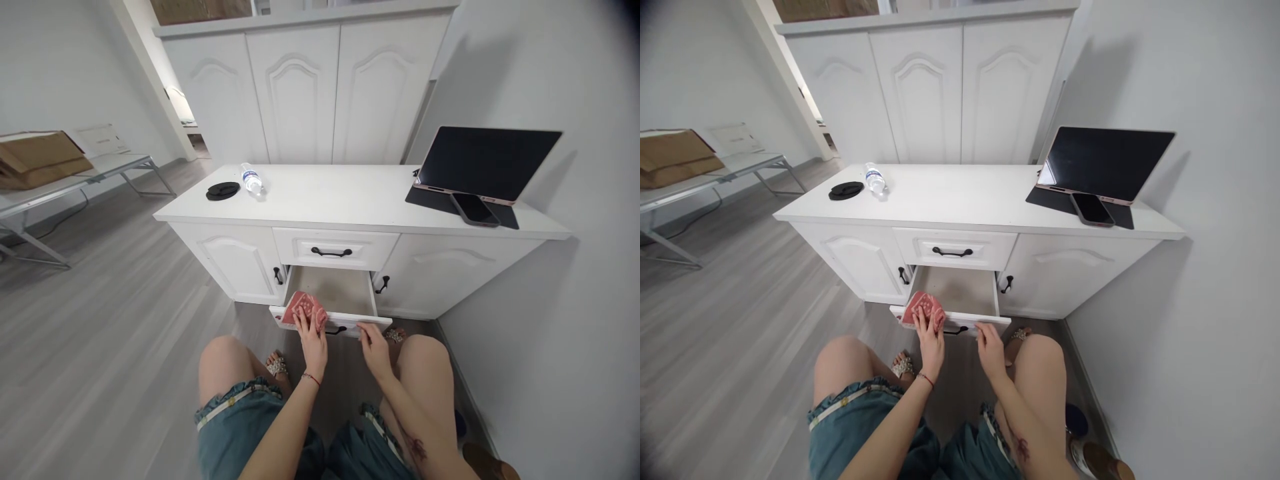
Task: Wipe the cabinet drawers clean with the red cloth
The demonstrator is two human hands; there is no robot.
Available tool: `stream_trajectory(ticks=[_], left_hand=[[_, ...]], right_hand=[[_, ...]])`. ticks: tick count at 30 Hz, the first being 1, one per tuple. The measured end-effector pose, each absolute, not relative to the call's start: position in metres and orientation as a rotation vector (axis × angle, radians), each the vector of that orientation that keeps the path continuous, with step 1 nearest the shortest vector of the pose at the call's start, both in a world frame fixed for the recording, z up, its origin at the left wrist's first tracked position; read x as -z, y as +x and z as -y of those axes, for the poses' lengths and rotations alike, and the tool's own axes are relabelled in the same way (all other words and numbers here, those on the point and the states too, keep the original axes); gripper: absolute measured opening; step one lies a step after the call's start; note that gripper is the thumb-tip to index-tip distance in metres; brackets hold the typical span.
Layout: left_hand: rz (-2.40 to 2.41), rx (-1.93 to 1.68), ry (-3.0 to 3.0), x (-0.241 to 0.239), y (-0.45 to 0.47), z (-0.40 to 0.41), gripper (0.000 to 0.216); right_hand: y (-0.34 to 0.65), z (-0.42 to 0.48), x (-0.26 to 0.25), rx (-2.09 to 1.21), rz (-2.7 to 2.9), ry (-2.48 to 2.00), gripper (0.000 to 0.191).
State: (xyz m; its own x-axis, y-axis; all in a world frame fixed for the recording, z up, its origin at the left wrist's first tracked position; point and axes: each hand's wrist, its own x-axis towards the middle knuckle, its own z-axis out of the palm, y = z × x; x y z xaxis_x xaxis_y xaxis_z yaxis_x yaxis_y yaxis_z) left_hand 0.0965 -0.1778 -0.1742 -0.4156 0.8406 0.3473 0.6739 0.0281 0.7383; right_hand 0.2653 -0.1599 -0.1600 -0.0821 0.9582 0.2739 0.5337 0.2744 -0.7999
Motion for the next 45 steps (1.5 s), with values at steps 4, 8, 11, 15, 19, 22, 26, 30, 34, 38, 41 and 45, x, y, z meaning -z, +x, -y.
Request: stream_trajectory(ticks=[4, 8, 11, 15, 19, 22, 26, 30, 34, 38, 41, 45], left_hand=[[-2.109, -1.301, 1.568, 0.173, 0.101, 0.179, 0.044], [-2.096, -1.295, 1.571, 0.172, 0.104, 0.181, 0.045], [-2.076, -1.276, 1.579, 0.172, 0.107, 0.182, 0.045], [-2.067, -1.266, 1.607, 0.17, 0.111, 0.182, 0.047], [-2.054, -1.25, 1.619, 0.169, 0.115, 0.183, 0.048], [-2.043, -1.234, 1.617, 0.17, 0.12, 0.183, 0.048], [-2.025, -1.241, 1.657, 0.172, 0.128, 0.183, 0.05], [-2.006, -1.226, 1.708, 0.173, 0.135, 0.181, 0.051], [-1.943, -1.155, 1.748, 0.171, 0.144, 0.178, 0.053], [-1.887, -1.032, 1.822, 0.166, 0.153, 0.174, 0.056], [-1.833, -0.961, 1.888, 0.164, 0.161, 0.171, 0.061], [-1.79, -0.93, 1.978, 0.163, 0.17, 0.163, 0.061]], right_hand=[[0.299, 0.14, 0.145, -0.478, 1.69, -1.469, 0.038], [0.327, 0.118, 0.145, -0.482, 1.753, -1.531, 0.04], [0.333, 0.111, 0.153, -0.511, 1.711, -1.592, 0.044], [0.328, 0.113, 0.165, -0.478, 1.647, -1.703, 0.049], [0.327, 0.115, 0.174, -0.444, 1.599, -1.788, 0.051], [0.329, 0.115, 0.177, -0.414, 1.581, -1.833, 0.052], [0.33, 0.113, 0.178, -0.401, 1.56, -1.883, 0.055], [0.329, 0.113, 0.175, -0.453, 1.487, -1.879, 0.056], [0.33, 0.113, 0.171, -0.567, 1.404, -1.875, 0.058], [0.334, 0.11, 0.168, -0.621, 1.402, -1.82, 0.054], [0.336, 0.106, 0.168, -0.629, 1.401, -1.809, 0.05], [0.334, 0.104, 0.169, -0.66, 1.369, -1.834, 0.06]])
